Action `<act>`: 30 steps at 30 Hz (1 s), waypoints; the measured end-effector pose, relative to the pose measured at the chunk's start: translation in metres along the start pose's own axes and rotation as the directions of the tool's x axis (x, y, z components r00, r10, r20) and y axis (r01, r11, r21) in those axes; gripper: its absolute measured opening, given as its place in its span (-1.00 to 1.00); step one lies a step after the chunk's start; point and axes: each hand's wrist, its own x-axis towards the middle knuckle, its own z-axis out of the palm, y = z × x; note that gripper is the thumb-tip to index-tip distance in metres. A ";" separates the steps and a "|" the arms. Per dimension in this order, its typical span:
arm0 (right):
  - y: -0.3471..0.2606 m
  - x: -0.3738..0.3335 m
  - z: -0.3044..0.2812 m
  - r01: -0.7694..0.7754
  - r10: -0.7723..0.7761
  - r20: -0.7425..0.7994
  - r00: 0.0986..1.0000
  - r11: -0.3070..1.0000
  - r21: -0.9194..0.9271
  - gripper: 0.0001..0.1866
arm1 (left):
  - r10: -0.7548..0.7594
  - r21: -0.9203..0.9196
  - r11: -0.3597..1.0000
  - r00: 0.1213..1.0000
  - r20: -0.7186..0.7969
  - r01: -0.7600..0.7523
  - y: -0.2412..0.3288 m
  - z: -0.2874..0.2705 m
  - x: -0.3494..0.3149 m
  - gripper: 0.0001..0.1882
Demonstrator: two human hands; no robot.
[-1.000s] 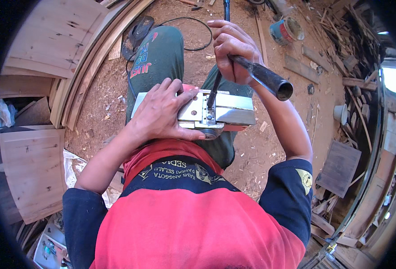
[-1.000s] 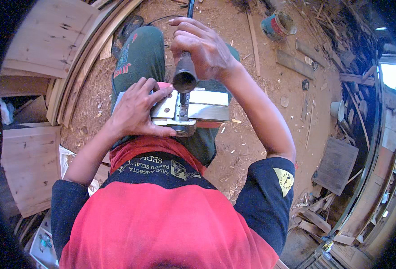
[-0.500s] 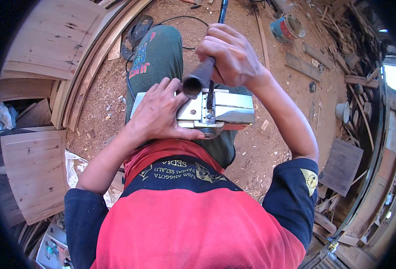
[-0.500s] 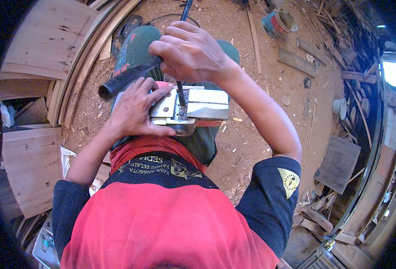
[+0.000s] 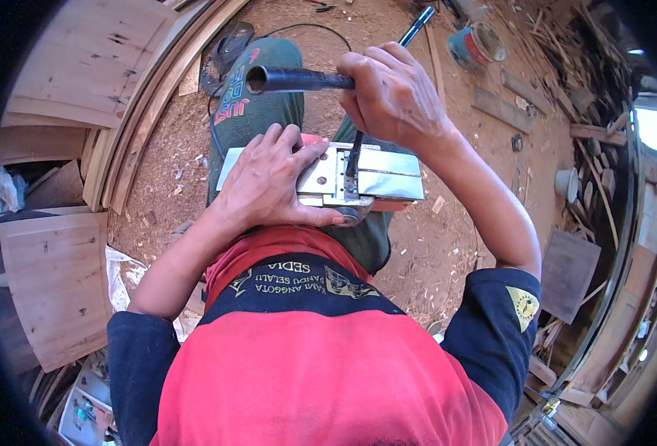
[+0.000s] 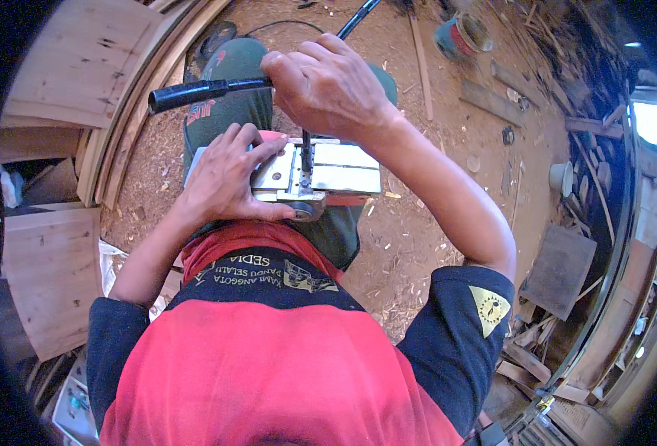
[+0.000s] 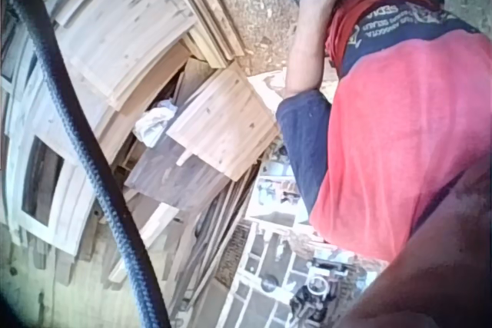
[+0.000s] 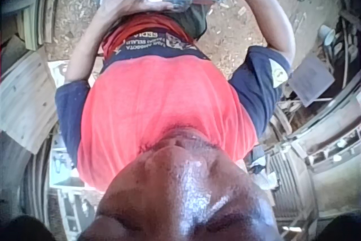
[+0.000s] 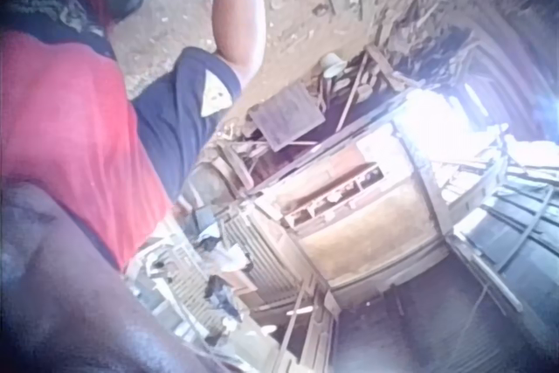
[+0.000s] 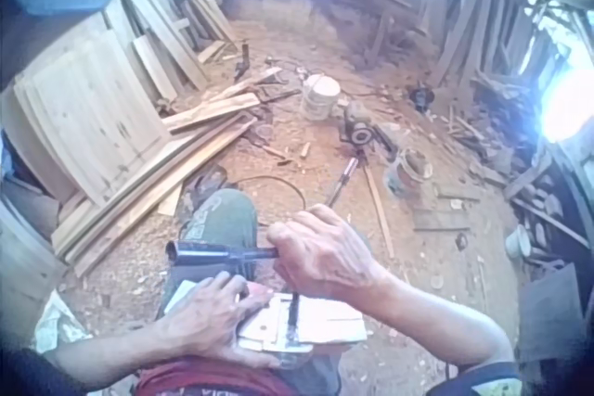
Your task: The person maintains a manual wood planer while sitting down. They use a ruler to check the alignment of the blades, use a small tool to tighten or adjust components on the planer body, and use a larger T-handle wrench to secure parts of the assembly.
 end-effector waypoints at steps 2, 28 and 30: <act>0.004 -0.006 0.006 -0.036 0.036 -0.008 0.999 0.998 -0.051 -0.67 | -0.011 0.023 1.000 1.000 0.014 0.010 0.003 -0.003 0.001 0.12; 0.004 -0.003 -0.014 0.035 -0.016 -0.125 0.992 0.988 0.150 -0.55 | 0.014 -0.025 1.000 1.000 0.016 -0.014 0.000 0.002 -0.001 0.06; 0.003 -0.006 -0.010 0.077 -0.054 -0.115 0.992 0.975 0.206 -0.51 | 0.013 -0.031 0.999 1.000 0.021 -0.012 -0.001 0.002 -0.001 0.07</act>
